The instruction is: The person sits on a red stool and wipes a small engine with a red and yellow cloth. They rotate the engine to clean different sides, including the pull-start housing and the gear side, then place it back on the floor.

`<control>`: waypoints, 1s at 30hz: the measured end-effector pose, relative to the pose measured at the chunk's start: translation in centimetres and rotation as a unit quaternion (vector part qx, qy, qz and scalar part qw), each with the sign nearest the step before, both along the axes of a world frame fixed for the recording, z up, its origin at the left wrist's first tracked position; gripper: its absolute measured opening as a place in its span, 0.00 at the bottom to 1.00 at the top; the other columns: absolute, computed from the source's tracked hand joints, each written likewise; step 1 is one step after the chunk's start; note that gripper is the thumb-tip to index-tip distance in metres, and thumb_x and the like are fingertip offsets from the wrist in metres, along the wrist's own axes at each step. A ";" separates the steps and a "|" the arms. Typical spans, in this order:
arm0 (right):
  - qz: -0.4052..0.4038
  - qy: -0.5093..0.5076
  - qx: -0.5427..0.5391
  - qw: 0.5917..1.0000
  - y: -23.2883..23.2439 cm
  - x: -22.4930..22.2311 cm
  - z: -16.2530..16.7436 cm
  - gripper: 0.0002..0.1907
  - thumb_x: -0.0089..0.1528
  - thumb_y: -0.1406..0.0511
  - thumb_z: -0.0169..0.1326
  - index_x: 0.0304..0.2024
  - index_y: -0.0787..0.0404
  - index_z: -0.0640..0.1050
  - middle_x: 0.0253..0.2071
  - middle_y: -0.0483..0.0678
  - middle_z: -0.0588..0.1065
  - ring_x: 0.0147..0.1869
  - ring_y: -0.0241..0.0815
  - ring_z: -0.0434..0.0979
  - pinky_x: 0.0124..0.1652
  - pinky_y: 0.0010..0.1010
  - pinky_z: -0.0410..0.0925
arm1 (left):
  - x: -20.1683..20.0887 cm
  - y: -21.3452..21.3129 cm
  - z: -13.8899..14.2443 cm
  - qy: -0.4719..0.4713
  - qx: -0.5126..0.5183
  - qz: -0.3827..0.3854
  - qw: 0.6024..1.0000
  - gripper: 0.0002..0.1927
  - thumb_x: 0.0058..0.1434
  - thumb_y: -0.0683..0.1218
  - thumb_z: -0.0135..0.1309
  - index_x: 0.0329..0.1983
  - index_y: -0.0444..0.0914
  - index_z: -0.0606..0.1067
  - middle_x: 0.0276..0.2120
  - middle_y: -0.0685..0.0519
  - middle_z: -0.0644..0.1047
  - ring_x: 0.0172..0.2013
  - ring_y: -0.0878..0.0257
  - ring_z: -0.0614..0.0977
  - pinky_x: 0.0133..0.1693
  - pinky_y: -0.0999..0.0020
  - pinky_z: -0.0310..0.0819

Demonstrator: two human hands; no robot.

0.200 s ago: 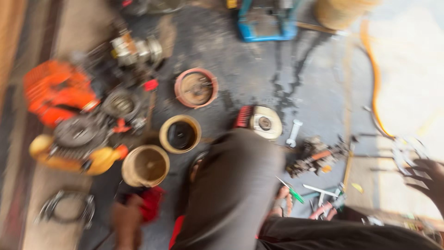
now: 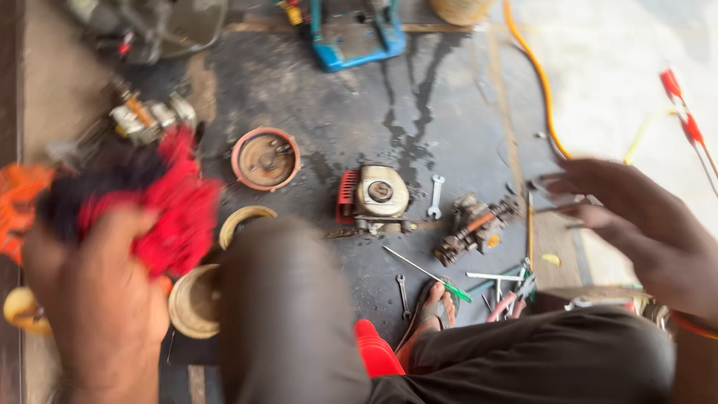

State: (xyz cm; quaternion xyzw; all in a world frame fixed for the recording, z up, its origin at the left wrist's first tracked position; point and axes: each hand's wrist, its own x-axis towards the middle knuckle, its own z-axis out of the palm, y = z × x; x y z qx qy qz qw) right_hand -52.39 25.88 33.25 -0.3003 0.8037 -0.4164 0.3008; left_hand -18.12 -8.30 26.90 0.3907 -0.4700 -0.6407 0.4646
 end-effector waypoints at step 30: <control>-0.146 -0.037 -0.235 0.960 -13.1 2.8 -11.2 0.16 0.73 0.58 0.53 0.53 0.65 0.72 0.41 0.43 0.73 0.44 0.33 0.71 0.44 0.26 0.68 | -22.8 10.4 -5.7 -0.153 -0.065 -0.519 0.838 0.59 0.59 0.86 0.34 0.68 0.31 0.62 0.76 0.26 0.50 0.78 0.39 0.52 0.73 0.45 0.51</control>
